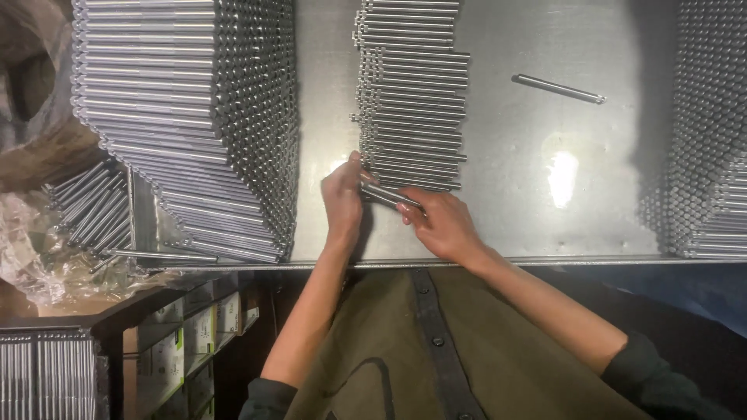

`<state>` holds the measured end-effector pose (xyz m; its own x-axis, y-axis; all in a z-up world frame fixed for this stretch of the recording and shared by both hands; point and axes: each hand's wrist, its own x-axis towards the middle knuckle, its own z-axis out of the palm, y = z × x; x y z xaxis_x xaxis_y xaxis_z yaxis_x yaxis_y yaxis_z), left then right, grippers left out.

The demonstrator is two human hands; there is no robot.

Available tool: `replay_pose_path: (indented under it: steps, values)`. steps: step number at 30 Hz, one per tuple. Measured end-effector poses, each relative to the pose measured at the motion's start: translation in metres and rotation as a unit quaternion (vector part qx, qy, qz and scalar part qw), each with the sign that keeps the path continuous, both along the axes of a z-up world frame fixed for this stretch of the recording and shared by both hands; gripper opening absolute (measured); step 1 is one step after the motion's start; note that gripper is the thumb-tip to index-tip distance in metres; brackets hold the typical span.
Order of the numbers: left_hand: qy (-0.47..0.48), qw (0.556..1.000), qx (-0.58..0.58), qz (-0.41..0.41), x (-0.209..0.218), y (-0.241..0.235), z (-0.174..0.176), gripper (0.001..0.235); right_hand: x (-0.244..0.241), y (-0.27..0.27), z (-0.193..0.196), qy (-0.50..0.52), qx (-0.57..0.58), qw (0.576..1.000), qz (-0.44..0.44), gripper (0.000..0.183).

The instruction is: The person is manually organizing small metal rods by picking them up from a central area and stacking them neatly into a larger pile on a metal workbench.

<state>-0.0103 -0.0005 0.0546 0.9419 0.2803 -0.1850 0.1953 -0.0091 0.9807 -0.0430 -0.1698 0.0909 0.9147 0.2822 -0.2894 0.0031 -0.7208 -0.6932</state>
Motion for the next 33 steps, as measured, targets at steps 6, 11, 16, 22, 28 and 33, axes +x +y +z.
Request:
replay_pose_path:
  steps: [6, 11, 16, 22, 28, 33]
  values:
    - [0.072, 0.993, -0.069, 0.070, 0.003, 0.005, 0.007, 0.038, 0.017, -0.021, -0.032, -0.280, -0.183, 0.940, 0.059, 0.019]
    - [0.061, 0.996, -0.047, 0.036, 0.007, -0.002, -0.018, 0.048, 0.007, -0.001, 0.003, -0.067, 0.049, 0.997, -0.001, 0.024]
    - [0.068, 0.996, 0.028, 0.049, 0.000, -0.014, -0.004, 0.049, -0.004, 0.013, 0.002, -0.158, -0.117, 0.980, 0.027, 0.031]
    - [0.101, 0.985, 0.018, 0.137, 0.004, 0.006, -0.005, 0.051, 0.024, -0.033, -0.043, -0.300, -0.151, 0.942, 0.025, 0.025]
    - [0.060, 0.998, -0.007, 0.036, 0.001, 0.010, -0.010, 0.050, 0.113, -0.176, -0.091, -0.371, -0.174, 0.900, -0.149, 0.054]
    - [0.127, 0.989, -0.061, 0.035, -0.001, 0.011, -0.010, 0.052, 0.147, -0.255, -0.144, -0.282, -0.405, 0.858, -0.141, 0.018]
